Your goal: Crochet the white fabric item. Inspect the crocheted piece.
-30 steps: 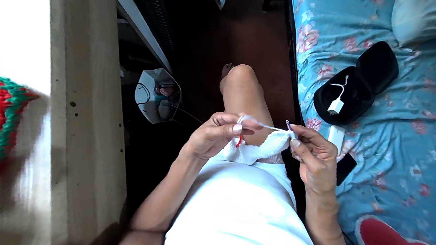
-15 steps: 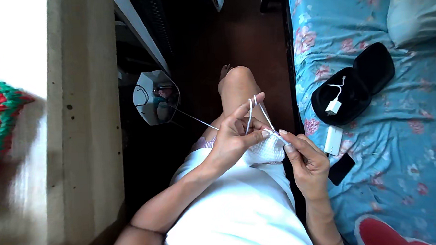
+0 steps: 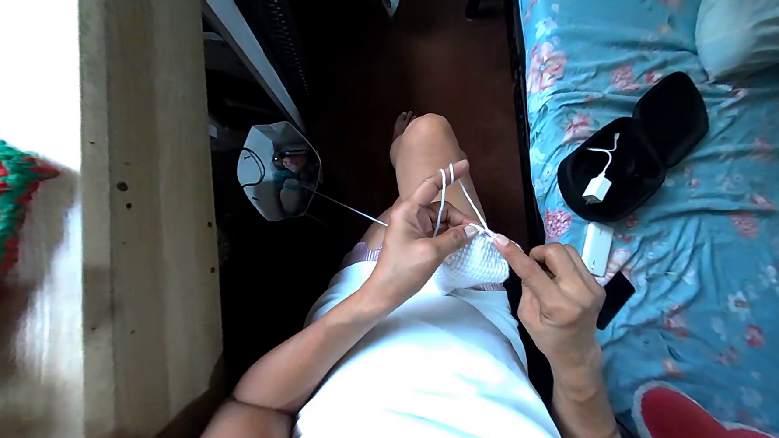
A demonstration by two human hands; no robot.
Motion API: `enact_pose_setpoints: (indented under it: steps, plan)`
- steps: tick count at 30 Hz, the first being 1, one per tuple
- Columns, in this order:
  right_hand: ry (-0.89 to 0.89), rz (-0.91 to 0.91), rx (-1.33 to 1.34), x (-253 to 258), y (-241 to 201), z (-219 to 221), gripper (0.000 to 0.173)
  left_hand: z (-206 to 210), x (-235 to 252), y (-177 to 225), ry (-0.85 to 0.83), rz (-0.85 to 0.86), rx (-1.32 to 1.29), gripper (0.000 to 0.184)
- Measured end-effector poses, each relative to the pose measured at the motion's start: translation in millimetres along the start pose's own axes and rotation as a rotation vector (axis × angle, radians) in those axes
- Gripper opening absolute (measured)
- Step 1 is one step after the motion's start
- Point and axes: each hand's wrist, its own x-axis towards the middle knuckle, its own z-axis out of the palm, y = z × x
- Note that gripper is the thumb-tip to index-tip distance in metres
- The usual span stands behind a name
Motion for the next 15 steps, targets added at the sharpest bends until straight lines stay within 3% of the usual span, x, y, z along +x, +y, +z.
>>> enact_pose_setpoints:
  steps: [6, 11, 13, 15]
  plan:
    - [0.023, 0.02, 0.064, 0.0, -3.7, 7.5, 0.036, 9.7, -1.3, 13.4, 0.071, -0.042, 0.065, 0.071]
    - [-0.007, 0.189, 0.499, -3.3, 0.8, 8.2, 0.027, 0.7, -1.1, -4.6, 0.001, -0.015, -0.065, 0.081]
    - [-0.013, 0.231, 0.598, -2.7, 0.8, 6.9, 0.027, 2.8, -2.8, -8.9, -0.004, 0.05, -0.015, 0.085]
    - [0.004, 0.232, 0.583, -1.5, -1.3, 7.3, 0.027, 5.6, -5.0, -16.5, 0.003, 0.229, 0.11, 0.084]
